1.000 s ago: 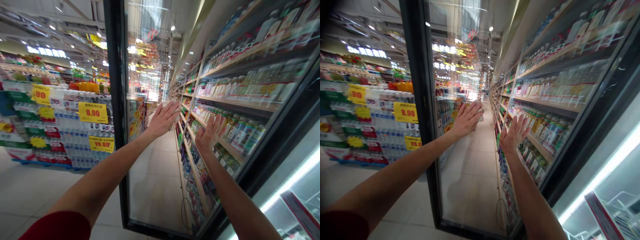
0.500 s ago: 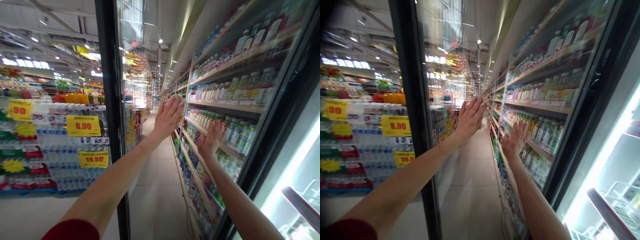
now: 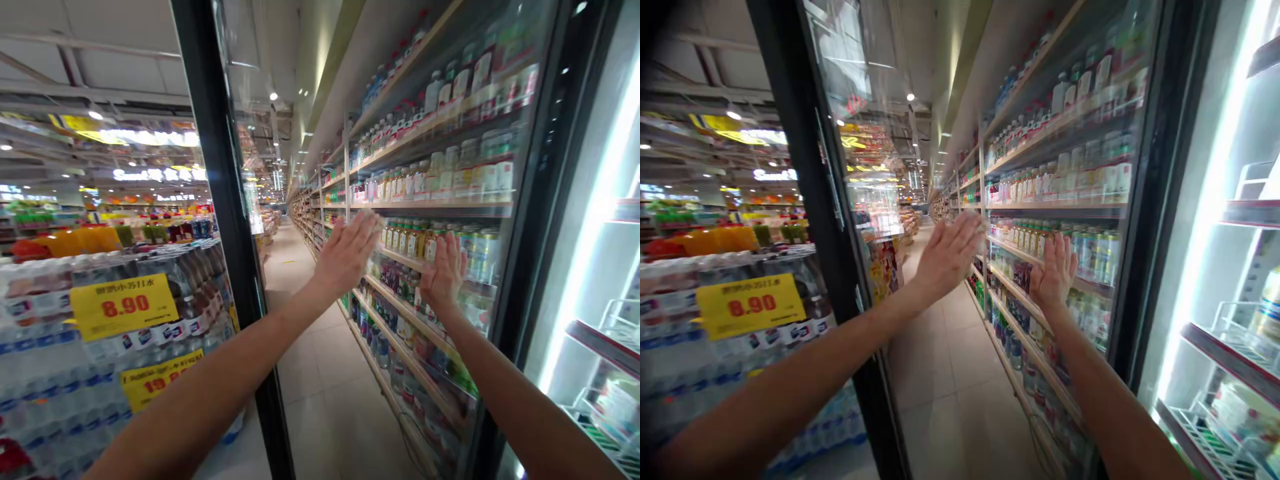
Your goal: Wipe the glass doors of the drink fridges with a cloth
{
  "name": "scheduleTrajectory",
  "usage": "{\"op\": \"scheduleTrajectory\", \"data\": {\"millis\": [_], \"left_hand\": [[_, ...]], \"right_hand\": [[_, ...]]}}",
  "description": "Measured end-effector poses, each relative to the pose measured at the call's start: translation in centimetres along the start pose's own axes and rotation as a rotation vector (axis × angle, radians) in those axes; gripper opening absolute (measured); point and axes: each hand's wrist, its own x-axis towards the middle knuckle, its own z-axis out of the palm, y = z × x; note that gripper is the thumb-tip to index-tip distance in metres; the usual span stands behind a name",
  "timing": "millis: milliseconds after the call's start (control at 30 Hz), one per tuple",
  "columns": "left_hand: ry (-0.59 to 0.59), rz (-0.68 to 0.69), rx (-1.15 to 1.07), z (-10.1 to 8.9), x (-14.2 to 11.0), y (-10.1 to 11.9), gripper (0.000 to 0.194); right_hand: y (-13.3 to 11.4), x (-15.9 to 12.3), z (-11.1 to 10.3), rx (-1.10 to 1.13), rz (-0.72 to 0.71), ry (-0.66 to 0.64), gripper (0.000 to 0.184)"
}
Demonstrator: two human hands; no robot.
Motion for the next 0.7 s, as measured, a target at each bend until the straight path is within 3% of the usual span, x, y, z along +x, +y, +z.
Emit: {"op": "scheduleTrajectory", "data": {"millis": [33,100,200,300,367,467,533,600,700], "left_hand": [[0.021,-0.041,-0.010,-0.1,0.2,-0.5,0.046],[0.002,0.015,-0.028,0.5,-1.0,0.4,0.047],[-0.072,0.236,-0.028,2.3,-5.8,5.0,0.048],[-0.115,0.314,-0.012,3.5,-9.6,8.1,0.043],[-0.108,0.228,-0.003,3.5,-10.1,7.6,0.042],[-0.004,-0.087,0.045,2.6,-8.7,4.4,0.043],[0.060,-0.212,0.070,2.2,-7.7,2.6,0.044],[0.084,-0.232,0.076,2.3,-7.5,2.2,0.043],[0.035,-0.196,0.064,3.1,-9.0,4.0,0.043]], "right_hand": [[-0.1,-0.1,0.1,-0.009,0.007,-0.003,0.059],[-0.1,-0.1,0.2,-0.023,0.017,-0.010,0.058],[0.2,-0.2,0.5,-0.014,0.014,0.004,0.057],[0.6,-0.2,0.8,0.038,-0.009,0.030,0.055],[0.9,-0.3,0.9,0.075,-0.015,0.029,0.054],[1.2,-0.4,0.9,0.100,-0.016,0.024,0.055],[1.2,-0.4,1.0,0.103,-0.022,0.024,0.055],[1.1,-0.4,1.0,0.104,-0.024,0.023,0.055],[0.8,-0.5,1.2,0.092,-0.015,0.020,0.055]]}}
